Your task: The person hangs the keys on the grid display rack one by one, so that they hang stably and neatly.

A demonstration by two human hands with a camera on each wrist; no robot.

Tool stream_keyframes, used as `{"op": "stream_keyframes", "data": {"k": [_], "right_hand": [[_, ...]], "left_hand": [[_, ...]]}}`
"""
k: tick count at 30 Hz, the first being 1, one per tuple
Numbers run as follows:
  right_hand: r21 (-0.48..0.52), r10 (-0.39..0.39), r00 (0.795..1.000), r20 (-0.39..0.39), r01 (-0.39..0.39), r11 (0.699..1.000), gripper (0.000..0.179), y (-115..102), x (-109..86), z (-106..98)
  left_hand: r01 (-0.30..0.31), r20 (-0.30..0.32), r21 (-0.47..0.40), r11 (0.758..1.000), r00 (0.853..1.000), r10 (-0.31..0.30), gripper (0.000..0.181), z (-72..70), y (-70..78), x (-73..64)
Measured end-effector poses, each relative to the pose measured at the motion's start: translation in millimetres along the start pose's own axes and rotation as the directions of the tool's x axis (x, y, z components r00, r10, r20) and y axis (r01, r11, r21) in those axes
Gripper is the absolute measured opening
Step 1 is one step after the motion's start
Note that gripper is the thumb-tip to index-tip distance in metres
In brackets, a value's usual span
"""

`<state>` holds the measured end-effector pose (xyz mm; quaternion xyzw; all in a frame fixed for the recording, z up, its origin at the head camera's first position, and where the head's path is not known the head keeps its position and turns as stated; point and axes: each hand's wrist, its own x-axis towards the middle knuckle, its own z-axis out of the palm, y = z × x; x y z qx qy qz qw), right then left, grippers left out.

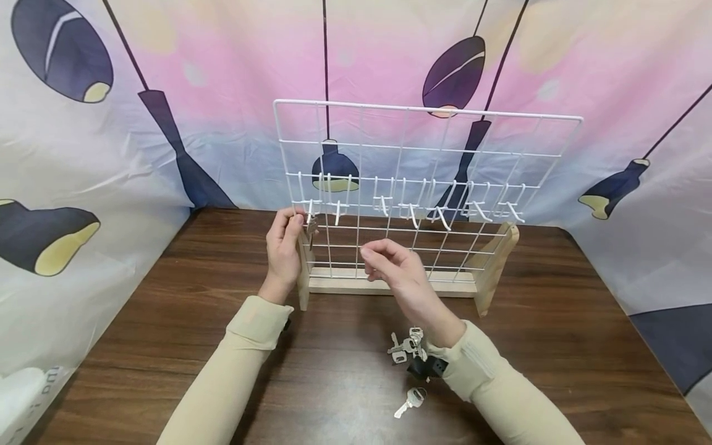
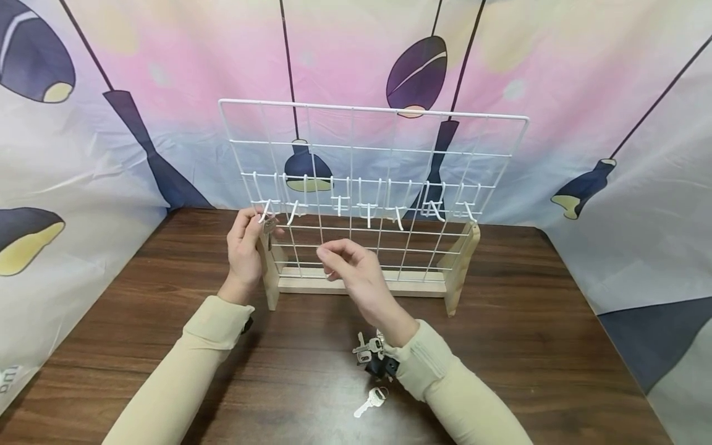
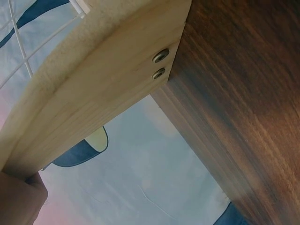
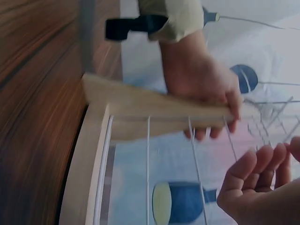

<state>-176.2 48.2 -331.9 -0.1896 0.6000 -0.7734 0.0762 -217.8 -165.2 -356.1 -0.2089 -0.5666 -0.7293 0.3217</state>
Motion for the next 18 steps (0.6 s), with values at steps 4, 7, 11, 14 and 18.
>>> {"op": "stream_keyframes", "data": {"k": [4,7,11,14,18], "right_hand": [[-0.152,-0.018,0.999,0.044,0.025,0.988,0.016,-0.3,-7.5,-18.1],[-0.301,-0.001,0.995,0.104,0.032,0.953,0.019,0.1,-11.4,-29.8],[-0.528,0.077,0.981,0.178,0.030,0.848,0.017,2.5,-17.1,-46.9],[-0.682,0.145,0.962,0.231,0.054,0.729,0.014,5.4,-22.4,-60.4],[-0.814,0.221,0.930,0.293,0.122,0.569,0.012,11.9,-30.0,-77.4]], "left_hand": [[-0.002,0.007,-0.005,1.000,1.000,0.002,0.017,-0.7,0.7,0.3],[-0.008,0.001,0.000,1.000,1.000,0.008,0.020,-0.8,0.8,0.7],[-0.002,0.002,-0.007,1.000,1.000,0.002,0.019,-0.8,0.7,0.5],[0.008,0.005,-0.022,1.000,1.000,-0.008,0.018,-0.3,0.2,0.0],[0.012,0.001,-0.027,1.000,1.000,-0.012,0.017,-0.2,-0.8,-0.9]]}}
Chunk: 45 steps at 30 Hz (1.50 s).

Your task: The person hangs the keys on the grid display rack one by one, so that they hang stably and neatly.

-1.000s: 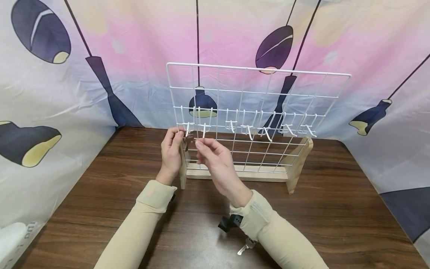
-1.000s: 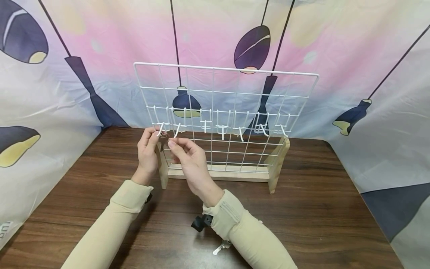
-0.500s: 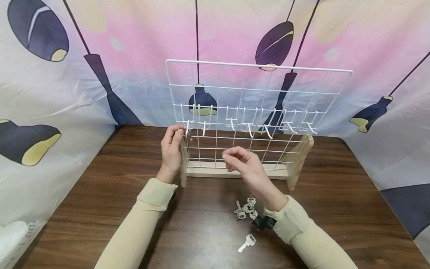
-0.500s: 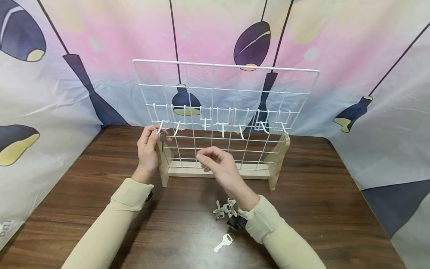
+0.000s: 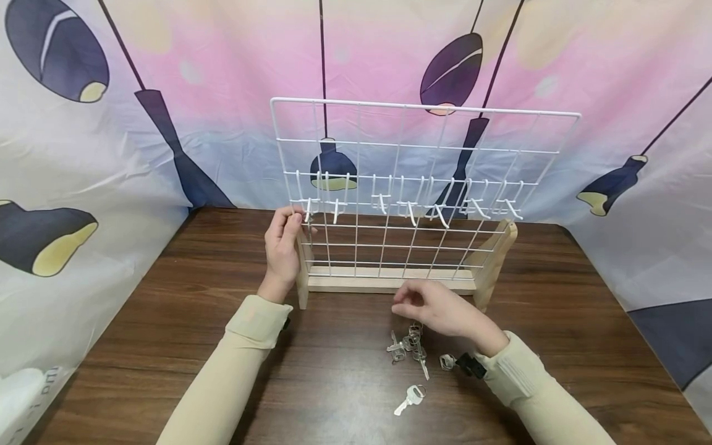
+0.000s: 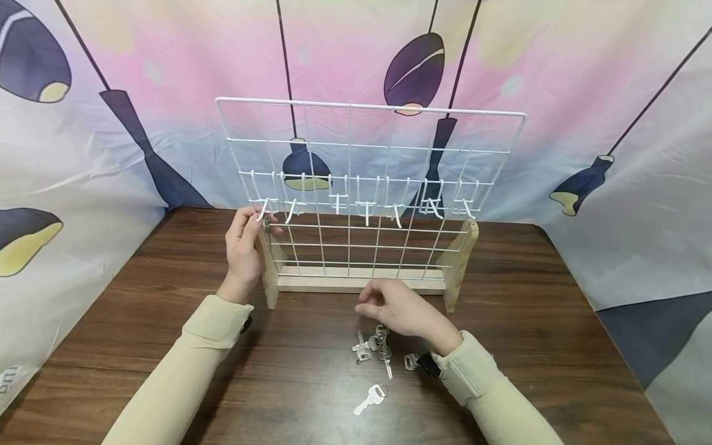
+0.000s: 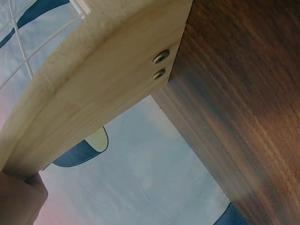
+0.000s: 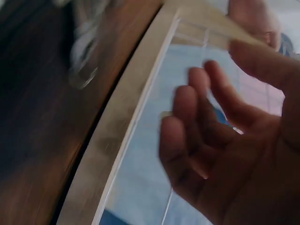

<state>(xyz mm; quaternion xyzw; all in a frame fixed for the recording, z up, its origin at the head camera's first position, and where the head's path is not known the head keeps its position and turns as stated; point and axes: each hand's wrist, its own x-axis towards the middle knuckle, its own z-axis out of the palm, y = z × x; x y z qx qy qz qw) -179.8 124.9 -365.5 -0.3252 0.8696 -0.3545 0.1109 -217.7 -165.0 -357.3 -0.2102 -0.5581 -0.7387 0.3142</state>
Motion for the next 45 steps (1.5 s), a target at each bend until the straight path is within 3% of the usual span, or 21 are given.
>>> {"op": "stream_keyframes", "data": {"k": [3,9,16,29,45], "right_hand": [[-0.114,0.024,0.998,0.053,-0.018,0.993,0.010,9.3,-7.2,-0.2],[-0.277,0.153,0.983,0.098,-0.121,0.953,0.016,18.9,-19.4,1.1],[-0.371,0.210,0.973,0.097,-0.161,0.915,0.028,23.8,-26.2,2.7],[-0.301,0.153,0.977,0.148,-0.103,0.948,0.032,20.1,-25.1,5.5],[-0.285,0.144,0.979,0.146,-0.098,0.954,0.022,21.8,-21.8,12.1]], "left_hand": [[-0.001,-0.002,0.002,1.000,1.000,0.001,0.016,-0.7,-0.4,0.4],[-0.006,0.003,0.013,1.000,1.000,0.006,0.018,-1.5,-1.1,0.4],[-0.019,0.005,0.026,0.999,1.000,0.019,0.017,-1.3,-1.7,0.0],[-0.038,0.017,0.043,0.998,0.999,0.038,0.015,-1.3,-0.1,-0.3],[-0.048,0.013,0.118,0.992,0.999,0.047,0.019,-2.1,1.2,-0.2]]}}
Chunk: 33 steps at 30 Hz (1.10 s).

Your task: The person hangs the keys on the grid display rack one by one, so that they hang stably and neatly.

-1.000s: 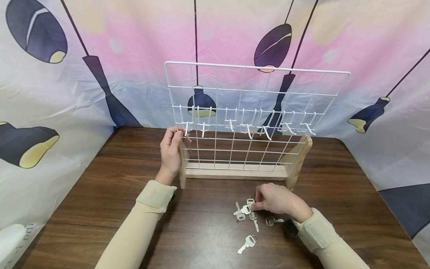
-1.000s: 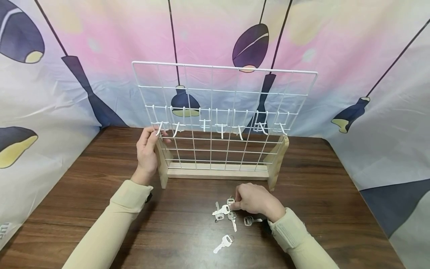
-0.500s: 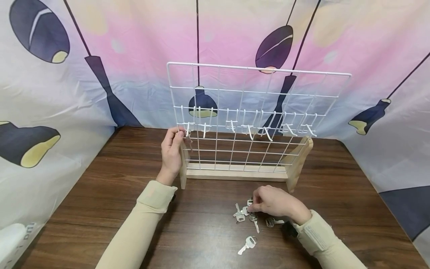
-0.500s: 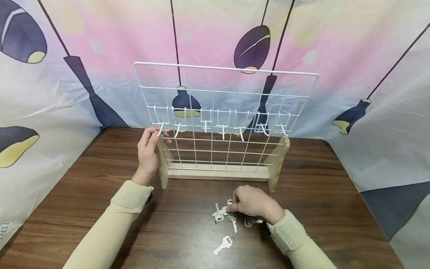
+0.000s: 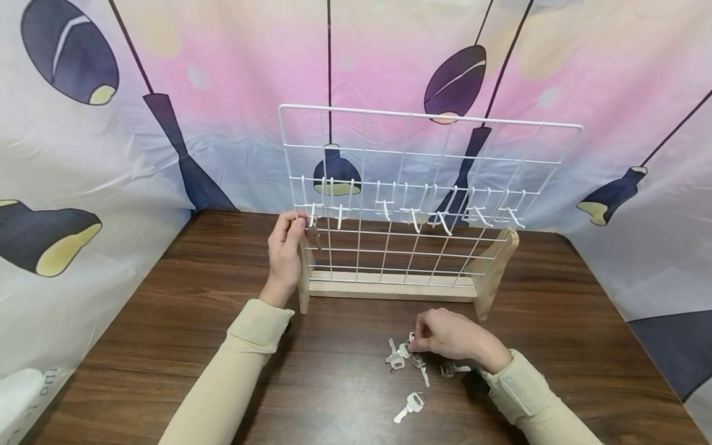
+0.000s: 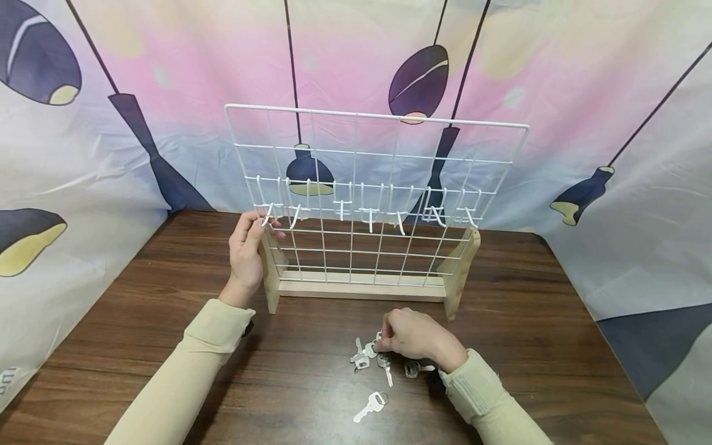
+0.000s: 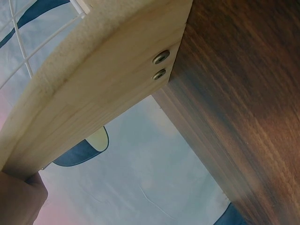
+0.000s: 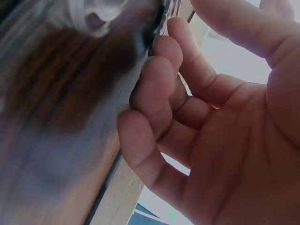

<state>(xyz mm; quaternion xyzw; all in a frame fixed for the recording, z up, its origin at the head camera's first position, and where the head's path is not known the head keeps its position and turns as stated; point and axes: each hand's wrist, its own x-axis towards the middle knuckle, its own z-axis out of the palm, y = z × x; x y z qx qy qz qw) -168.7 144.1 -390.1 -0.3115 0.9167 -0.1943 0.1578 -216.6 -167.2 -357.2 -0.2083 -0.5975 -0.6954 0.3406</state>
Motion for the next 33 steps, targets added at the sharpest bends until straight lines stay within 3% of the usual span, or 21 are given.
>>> {"op": "stream_keyframes", "data": {"k": [12,20,26,33], "right_hand": [[0.016,-0.018,1.000,0.003,0.018,1.000,0.020,-0.6,3.0,2.4],[-0.017,-0.054,0.999,-0.004,0.054,0.998,0.017,-1.3,2.9,2.5],[-0.056,-0.069,0.998,-0.008,0.068,0.996,0.014,-1.2,2.4,3.3],[-0.044,-0.111,0.994,-0.002,0.111,0.993,0.013,-1.3,0.7,3.2]], "left_hand": [[0.010,-0.012,0.028,1.000,1.000,-0.010,0.026,0.9,2.3,-0.5],[0.016,-0.018,0.051,0.999,1.000,-0.015,0.025,9.1,25.4,-0.8],[0.012,-0.016,0.045,0.999,1.000,-0.011,0.025,1.7,6.1,-1.0],[-0.006,-0.012,0.029,1.000,1.000,0.006,0.018,-0.6,-0.5,-0.9]]}}
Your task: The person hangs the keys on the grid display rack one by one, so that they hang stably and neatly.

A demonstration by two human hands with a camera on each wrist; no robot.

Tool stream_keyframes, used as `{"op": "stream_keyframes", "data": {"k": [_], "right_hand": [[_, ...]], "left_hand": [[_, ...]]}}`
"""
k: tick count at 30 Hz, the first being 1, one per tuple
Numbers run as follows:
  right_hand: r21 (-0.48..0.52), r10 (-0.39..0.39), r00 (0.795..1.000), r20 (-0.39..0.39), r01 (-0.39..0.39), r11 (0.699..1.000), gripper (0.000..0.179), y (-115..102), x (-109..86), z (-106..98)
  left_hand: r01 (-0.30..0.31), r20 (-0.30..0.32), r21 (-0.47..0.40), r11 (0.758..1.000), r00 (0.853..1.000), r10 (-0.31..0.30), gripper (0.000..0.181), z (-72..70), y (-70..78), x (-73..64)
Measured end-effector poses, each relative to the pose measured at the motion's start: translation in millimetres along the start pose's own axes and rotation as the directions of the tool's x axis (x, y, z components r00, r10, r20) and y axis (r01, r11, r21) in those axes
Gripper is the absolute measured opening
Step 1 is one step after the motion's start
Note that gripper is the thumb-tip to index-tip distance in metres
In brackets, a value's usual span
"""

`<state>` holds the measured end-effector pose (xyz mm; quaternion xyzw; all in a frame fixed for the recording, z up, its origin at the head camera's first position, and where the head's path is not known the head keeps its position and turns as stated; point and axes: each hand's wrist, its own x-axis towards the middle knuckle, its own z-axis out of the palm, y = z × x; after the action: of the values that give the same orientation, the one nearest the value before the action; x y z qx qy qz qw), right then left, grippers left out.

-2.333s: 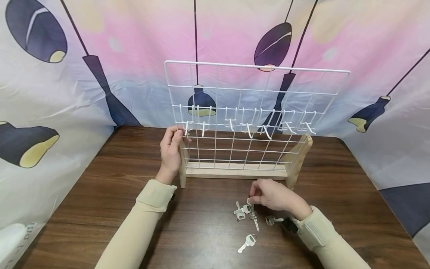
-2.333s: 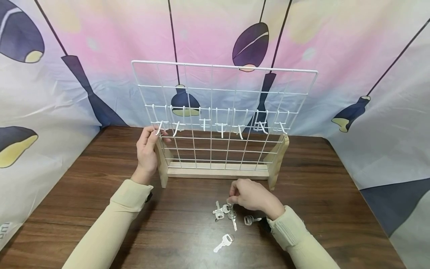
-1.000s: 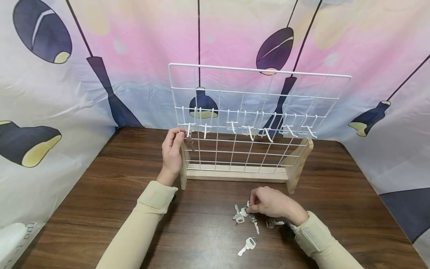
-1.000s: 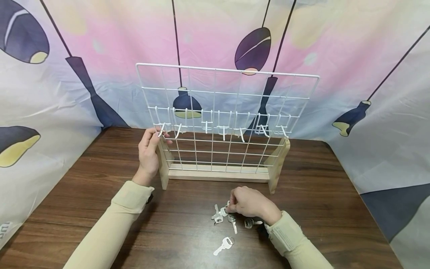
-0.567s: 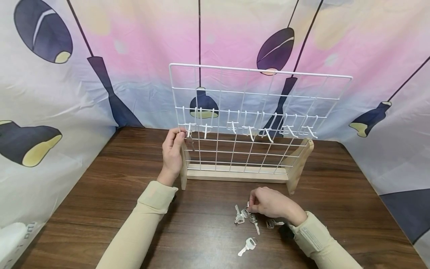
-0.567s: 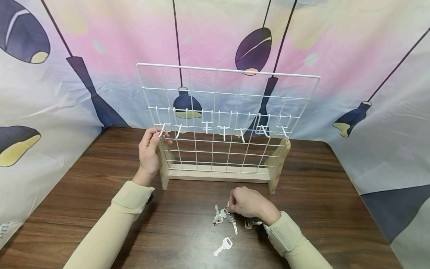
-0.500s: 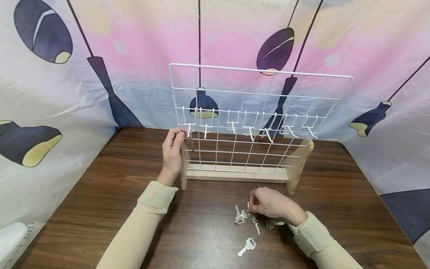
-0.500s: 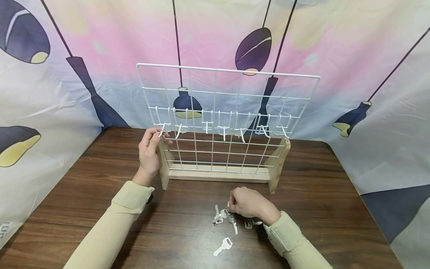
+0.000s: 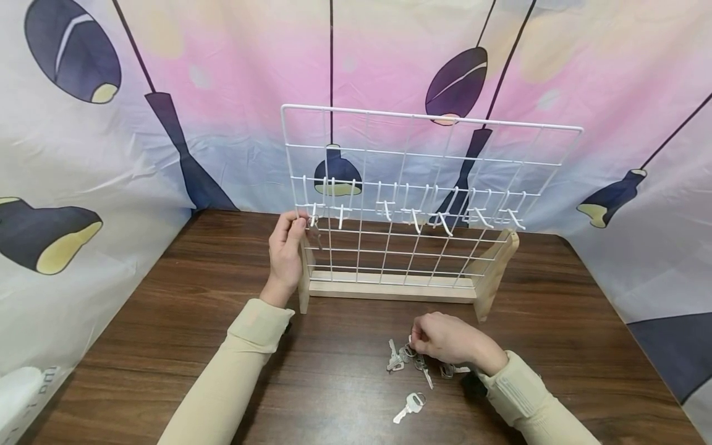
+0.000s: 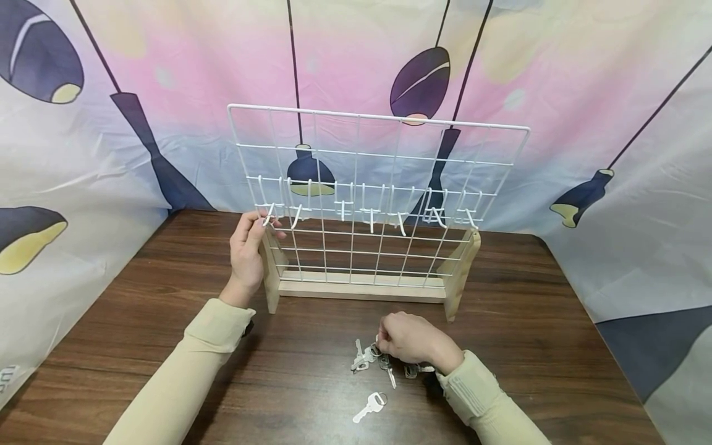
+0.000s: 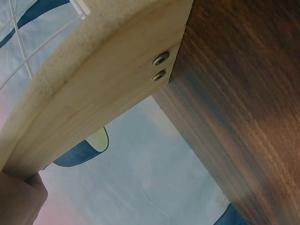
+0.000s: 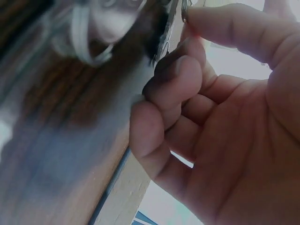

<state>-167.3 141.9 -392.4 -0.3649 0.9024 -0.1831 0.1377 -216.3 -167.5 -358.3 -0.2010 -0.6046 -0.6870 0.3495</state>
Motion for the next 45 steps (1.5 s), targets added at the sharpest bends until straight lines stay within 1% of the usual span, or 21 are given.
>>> {"op": "stream_keyframes", "data": {"k": [5,10,14,15,17,22,23,28,35,38,42,45], "right_hand": [[0.008,-0.014,1.000,0.007,0.014,1.000,0.014,-0.8,0.2,-0.8],[0.039,-0.027,1.000,0.009,0.027,0.999,0.013,-2.0,-0.3,-2.2],[0.081,-0.029,1.000,-0.007,0.029,0.996,0.013,-3.9,-0.6,-3.8],[0.094,-0.031,0.999,-0.017,0.032,0.995,0.013,-4.5,-0.7,-4.4],[0.111,-0.041,0.998,-0.040,0.045,0.993,0.013,-5.7,-0.8,-5.7],[0.156,-0.066,0.993,-0.103,0.081,0.984,0.014,-8.9,-0.3,-10.1],[0.165,-0.069,0.991,-0.115,0.088,0.982,0.013,-9.4,-0.1,-10.7],[0.222,-0.070,0.983,-0.169,0.107,0.969,0.010,-11.5,1.6,-12.3],[0.262,-0.085,0.961,-0.262,0.156,0.952,0.015,-15.5,3.0,-14.5],[0.289,-0.064,0.953,-0.295,0.152,0.945,0.014,-19.2,4.3,-17.0],[0.343,-0.006,0.940,-0.342,0.131,0.930,0.012,-27.2,6.2,-21.3],[0.390,0.048,0.922,-0.384,0.115,0.913,0.010,-34.3,8.3,-24.9]], "left_hand": [[0.002,0.004,-0.018,1.000,1.000,-0.001,0.017,0.4,1.3,1.1],[0.017,0.004,-0.010,1.000,1.000,-0.017,0.024,1.3,5.0,1.4],[0.020,0.000,0.005,1.000,1.000,-0.020,0.022,4.8,15.3,1.0],[0.022,-0.002,0.008,1.000,1.000,-0.022,0.021,5.5,17.2,0.8],[0.022,-0.003,0.005,1.000,1.000,-0.022,0.020,5.1,15.7,0.2],[0.011,0.003,-0.008,1.000,1.000,-0.011,0.019,0.4,1.8,0.0],[0.010,0.004,-0.010,1.000,1.000,-0.010,0.018,0.2,1.2,0.1],[0.014,0.006,0.002,1.000,1.000,-0.014,0.018,0.1,1.5,-0.3],[0.023,0.015,0.001,1.000,1.000,-0.023,0.025,1.7,7.3,-0.3],[0.019,0.014,-0.004,1.000,1.000,-0.019,0.027,5.2,17.1,-0.2],[0.018,0.011,0.001,1.000,1.000,-0.018,0.026,9.7,29.5,-0.5],[0.020,0.008,0.009,1.000,1.000,-0.020,0.026,10.8,32.4,-0.7]]}}
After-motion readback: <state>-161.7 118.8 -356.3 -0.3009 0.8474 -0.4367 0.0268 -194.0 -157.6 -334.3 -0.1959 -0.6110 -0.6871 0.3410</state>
